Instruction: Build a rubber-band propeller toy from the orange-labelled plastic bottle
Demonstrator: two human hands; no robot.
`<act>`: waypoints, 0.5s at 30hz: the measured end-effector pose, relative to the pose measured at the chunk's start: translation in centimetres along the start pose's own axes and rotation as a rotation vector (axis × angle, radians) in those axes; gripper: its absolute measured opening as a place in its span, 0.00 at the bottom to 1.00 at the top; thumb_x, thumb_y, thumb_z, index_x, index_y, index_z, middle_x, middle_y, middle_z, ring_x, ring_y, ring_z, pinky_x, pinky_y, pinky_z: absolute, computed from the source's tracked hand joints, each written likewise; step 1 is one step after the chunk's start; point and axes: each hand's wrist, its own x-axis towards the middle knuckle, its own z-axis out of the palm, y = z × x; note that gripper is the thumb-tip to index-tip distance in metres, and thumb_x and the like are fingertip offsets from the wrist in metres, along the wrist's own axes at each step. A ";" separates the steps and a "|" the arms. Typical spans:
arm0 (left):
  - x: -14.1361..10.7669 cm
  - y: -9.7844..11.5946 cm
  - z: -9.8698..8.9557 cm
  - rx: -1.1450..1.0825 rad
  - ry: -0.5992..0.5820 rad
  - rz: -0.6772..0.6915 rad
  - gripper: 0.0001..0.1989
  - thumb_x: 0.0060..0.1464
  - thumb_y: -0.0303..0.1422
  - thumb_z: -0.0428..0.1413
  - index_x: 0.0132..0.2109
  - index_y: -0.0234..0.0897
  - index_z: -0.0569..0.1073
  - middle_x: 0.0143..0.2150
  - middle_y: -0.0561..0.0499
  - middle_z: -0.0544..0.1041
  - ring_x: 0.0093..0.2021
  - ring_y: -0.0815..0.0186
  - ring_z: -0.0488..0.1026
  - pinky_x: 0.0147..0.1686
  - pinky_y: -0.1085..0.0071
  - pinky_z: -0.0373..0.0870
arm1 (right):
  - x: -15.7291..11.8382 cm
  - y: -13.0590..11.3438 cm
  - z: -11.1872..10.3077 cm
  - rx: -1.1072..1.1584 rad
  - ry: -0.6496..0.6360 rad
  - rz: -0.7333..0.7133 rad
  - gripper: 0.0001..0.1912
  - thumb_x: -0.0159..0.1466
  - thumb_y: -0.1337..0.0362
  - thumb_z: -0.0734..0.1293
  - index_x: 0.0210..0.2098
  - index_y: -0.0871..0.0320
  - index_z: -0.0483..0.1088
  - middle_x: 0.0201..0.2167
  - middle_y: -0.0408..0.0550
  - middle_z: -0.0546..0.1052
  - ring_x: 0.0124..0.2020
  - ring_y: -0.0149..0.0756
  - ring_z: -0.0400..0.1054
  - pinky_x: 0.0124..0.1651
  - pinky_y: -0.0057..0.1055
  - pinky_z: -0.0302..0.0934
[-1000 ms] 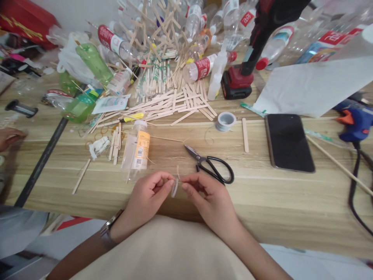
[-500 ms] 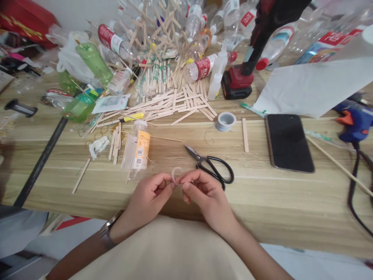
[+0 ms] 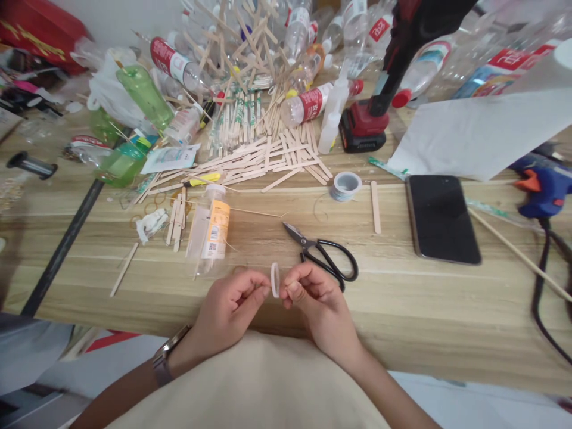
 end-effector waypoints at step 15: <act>1.1 -0.2 -0.5 -0.191 -0.027 -0.218 0.07 0.54 0.35 0.53 0.31 0.37 0.70 0.23 0.58 0.65 0.25 0.70 0.61 0.26 0.73 0.57 | 0.3 -2.6 -0.7 -0.958 -0.289 -0.584 0.10 0.62 0.72 0.62 0.31 0.52 0.72 0.42 0.51 0.79 0.41 0.39 0.75 0.41 0.35 0.70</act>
